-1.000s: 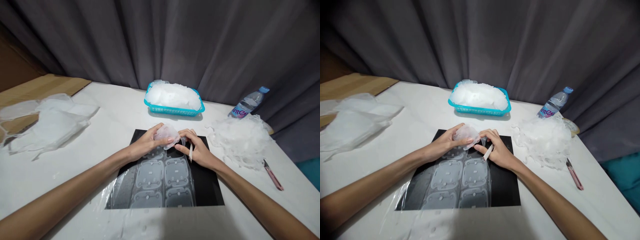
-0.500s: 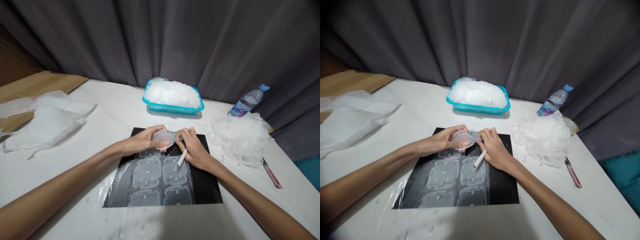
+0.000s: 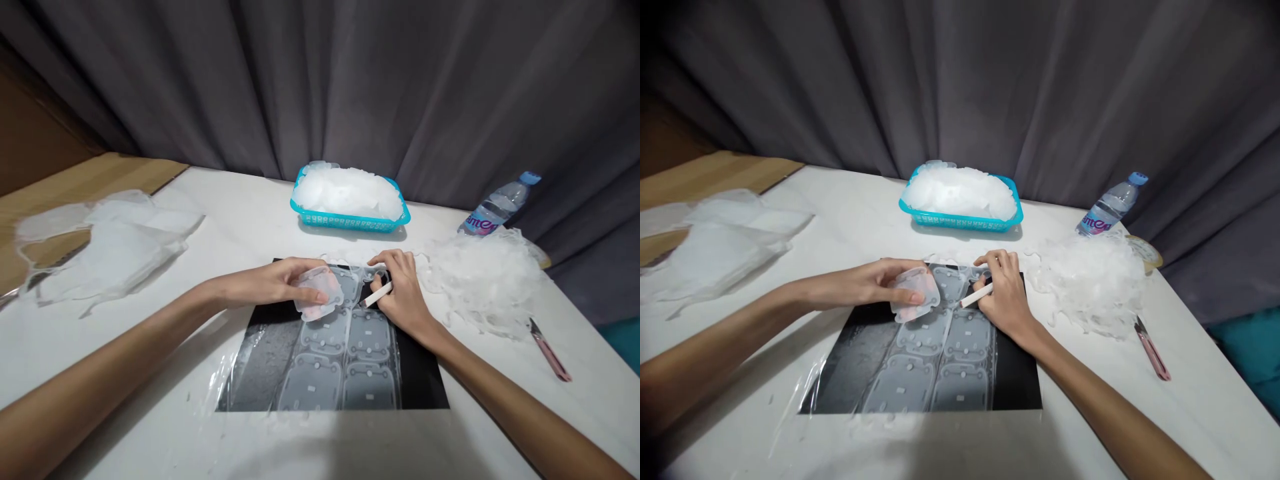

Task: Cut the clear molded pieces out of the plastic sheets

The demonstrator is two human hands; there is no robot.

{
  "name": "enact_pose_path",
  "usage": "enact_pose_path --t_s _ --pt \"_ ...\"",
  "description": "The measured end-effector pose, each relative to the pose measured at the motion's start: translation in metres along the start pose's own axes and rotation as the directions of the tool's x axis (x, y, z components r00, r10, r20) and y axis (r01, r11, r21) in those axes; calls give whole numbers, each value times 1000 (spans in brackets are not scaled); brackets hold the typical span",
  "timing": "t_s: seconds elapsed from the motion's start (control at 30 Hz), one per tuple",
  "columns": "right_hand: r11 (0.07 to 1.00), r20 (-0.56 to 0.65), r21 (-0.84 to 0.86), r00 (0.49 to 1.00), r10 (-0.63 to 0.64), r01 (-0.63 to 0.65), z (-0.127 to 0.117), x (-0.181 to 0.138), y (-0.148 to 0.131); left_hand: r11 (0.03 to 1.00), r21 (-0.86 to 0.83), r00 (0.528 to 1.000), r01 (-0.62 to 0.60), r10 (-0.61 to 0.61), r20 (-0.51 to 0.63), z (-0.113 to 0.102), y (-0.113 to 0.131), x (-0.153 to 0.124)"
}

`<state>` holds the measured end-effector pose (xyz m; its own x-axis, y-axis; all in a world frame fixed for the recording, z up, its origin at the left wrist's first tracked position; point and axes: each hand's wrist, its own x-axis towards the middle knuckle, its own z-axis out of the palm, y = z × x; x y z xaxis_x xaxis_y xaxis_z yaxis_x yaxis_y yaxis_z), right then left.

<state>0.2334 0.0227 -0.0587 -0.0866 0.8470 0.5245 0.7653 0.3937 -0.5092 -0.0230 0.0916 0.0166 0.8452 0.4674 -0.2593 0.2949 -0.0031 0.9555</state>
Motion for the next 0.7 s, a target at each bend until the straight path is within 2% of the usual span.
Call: enact_pose_path --t_s 0.17,0.3,0.37,0.43,0.5,0.6,0.63,0.7 --pt "992 -44 81 995 -92 95 -7 1 -8 1000 -3 1000 -13 13 -14 0 -3 1" --pt "956 56 136 962 -268 258 -8 -2 -14 1000 1 1000 -19 19 -23 2 -9 2" --pt "939 116 118 934 -337 324 -5 -3 -15 999 26 997 -39 41 -67 2 -13 3" --pt "932 155 79 919 -362 354 0 -3 -14 992 107 981 -61 80 -177 0 -15 5" --pt "933 181 63 915 -360 354 5 -3 -12 975 211 932 -66 136 -336 -8 -13 9" --pt "931 210 81 907 -366 357 10 -1 -10 961 252 805 -109 234 -545 -26 3 19" --pt "927 208 89 903 -375 365 10 0 -10 960 235 772 -151 263 -578 -31 10 22" --pt "921 156 102 908 -389 377 9 -1 -12 952 181 758 -248 307 -575 -36 25 29"
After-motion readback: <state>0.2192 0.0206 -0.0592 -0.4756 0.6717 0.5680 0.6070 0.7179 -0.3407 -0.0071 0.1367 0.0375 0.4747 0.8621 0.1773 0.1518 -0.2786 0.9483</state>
